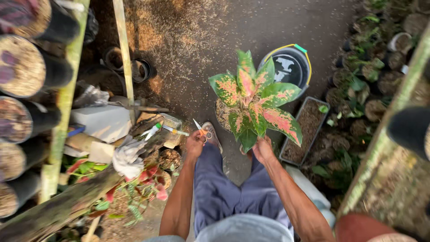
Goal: The person wipes the leaves of a potted Aglaonema plant with a wet sponge, repeatedly dipping the sponge into a bucket of water. The person also uses scissors to trim a leaf and moves the plant to a different location among other potted plants.
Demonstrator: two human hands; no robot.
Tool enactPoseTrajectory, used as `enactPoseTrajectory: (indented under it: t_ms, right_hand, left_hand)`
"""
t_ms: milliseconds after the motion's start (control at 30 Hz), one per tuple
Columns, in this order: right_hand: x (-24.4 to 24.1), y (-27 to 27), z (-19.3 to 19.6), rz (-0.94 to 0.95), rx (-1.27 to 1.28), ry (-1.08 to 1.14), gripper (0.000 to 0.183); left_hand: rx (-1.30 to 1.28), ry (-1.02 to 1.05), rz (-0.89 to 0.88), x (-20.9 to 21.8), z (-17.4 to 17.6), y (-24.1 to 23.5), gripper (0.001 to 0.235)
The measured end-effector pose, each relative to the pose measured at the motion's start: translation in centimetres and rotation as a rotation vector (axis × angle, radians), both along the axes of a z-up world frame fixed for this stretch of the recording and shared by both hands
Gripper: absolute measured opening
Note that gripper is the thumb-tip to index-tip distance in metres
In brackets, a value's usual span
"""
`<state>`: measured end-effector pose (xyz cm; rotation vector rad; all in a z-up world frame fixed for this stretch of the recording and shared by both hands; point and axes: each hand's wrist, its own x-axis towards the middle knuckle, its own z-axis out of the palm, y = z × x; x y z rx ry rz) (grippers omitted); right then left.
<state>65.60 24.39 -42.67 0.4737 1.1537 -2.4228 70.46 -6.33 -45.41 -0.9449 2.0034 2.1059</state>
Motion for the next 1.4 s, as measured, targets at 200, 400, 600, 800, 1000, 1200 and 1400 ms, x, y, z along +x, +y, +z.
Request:
enactPoseTrajectory:
  t_ms: [200,400,600,800,1000,1200,1400]
  right_hand:
    - [-12.4,-2.5,-14.5,0.058,0.022,0.038,0.025]
    - [-24.0,-6.9,-28.1,-0.005,0.107,0.097,0.03]
    - [-32.5,-9.9,-39.2,-0.066,0.087,0.339,0.023]
    - [-36.4,-12.2,-42.7,-0.156,0.065,0.305,0.03]
    - [-37.0,-13.6,-42.9,-0.176,0.029,0.336,0.031]
    - [-35.5,-14.9,-41.5,-0.25,0.085,0.683,0.038]
    - [-34.3,-11.7,-37.0,0.216,0.245,0.24,0.035]
  left_hand:
    - [-0.212,-0.064,0.132,-8.4,-14.4,0.1,0.033]
    - [-0.374,-0.076,0.246,-19.6,-29.0,-0.3,0.052]
    - [-0.436,-0.013,0.194,-28.5,-38.3,-3.9,0.043]
    - [-0.571,-0.022,0.242,-30.8,-42.6,-6.0,0.035]
    - [-0.826,-0.019,0.282,-30.6,-46.2,-7.5,0.019]
    - [-1.092,-0.058,0.302,-28.1,-45.7,-7.8,0.041]
    - [-1.044,0.182,0.338,-29.1,-41.6,-3.3,0.042]
